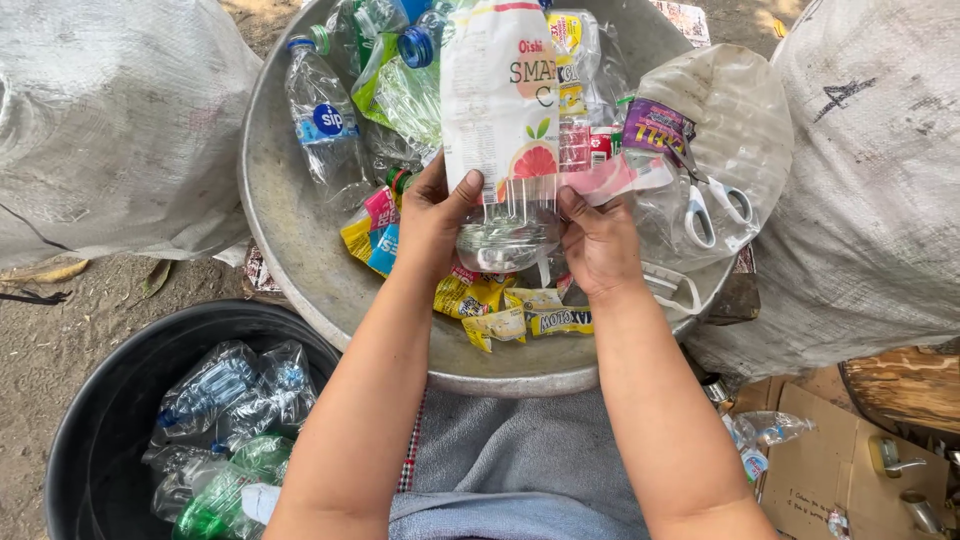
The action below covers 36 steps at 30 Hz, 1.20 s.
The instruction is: Sort plastic bottles and remove labels using scissors in a recycling center
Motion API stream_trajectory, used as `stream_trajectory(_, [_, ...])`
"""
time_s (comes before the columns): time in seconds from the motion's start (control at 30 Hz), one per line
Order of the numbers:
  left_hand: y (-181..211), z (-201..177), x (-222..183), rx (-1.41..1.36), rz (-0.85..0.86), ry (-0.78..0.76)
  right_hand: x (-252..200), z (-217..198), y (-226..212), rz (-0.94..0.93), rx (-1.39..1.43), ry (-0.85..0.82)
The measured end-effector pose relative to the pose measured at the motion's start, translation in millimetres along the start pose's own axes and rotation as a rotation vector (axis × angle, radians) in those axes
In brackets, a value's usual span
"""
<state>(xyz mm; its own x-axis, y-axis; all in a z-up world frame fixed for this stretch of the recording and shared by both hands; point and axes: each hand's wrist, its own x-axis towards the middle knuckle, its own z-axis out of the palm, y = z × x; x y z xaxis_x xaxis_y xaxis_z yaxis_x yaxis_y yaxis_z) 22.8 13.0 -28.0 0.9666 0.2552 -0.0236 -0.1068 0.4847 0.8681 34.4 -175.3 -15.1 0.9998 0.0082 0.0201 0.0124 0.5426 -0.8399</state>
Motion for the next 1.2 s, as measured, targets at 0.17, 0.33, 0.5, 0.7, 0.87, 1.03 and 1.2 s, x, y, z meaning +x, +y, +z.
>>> stream_trajectory(0.17, [13.7,9.3,-10.2,0.252,0.198,-0.132,4.7,-11.4,3.2,-0.119,-0.175,-0.024])
stream_trajectory(0.33, [25.7,16.4,-15.6,0.38,0.103,-0.243,-4.4,7.4,-2.6,-0.185,-0.311,-0.092])
stream_trajectory(0.5, [25.6,21.8,-17.9,0.293,0.21,-0.21,-4.1,5.4,-0.2,-0.18,-0.328,-0.169])
stream_trajectory(0.7, [18.7,13.1,-16.3,0.16,0.195,-0.323,6.3,-17.3,16.3,-0.079,-0.074,-0.158])
stream_trajectory(0.87, [-1.4,-0.7,-14.3,0.122,0.076,-0.432,21.5,-42.4,5.9,-0.036,0.112,-0.05])
stream_trajectory(1.03, [-5.1,-5.2,-15.5,-0.119,-0.096,-0.51,14.6,-20.5,-8.7,-0.026,0.215,0.033])
stream_trajectory(1.2, [-20.5,-15.3,-7.1,-0.309,-0.161,-0.349,-0.4,-0.9,-4.2,0.03,-0.018,-0.066])
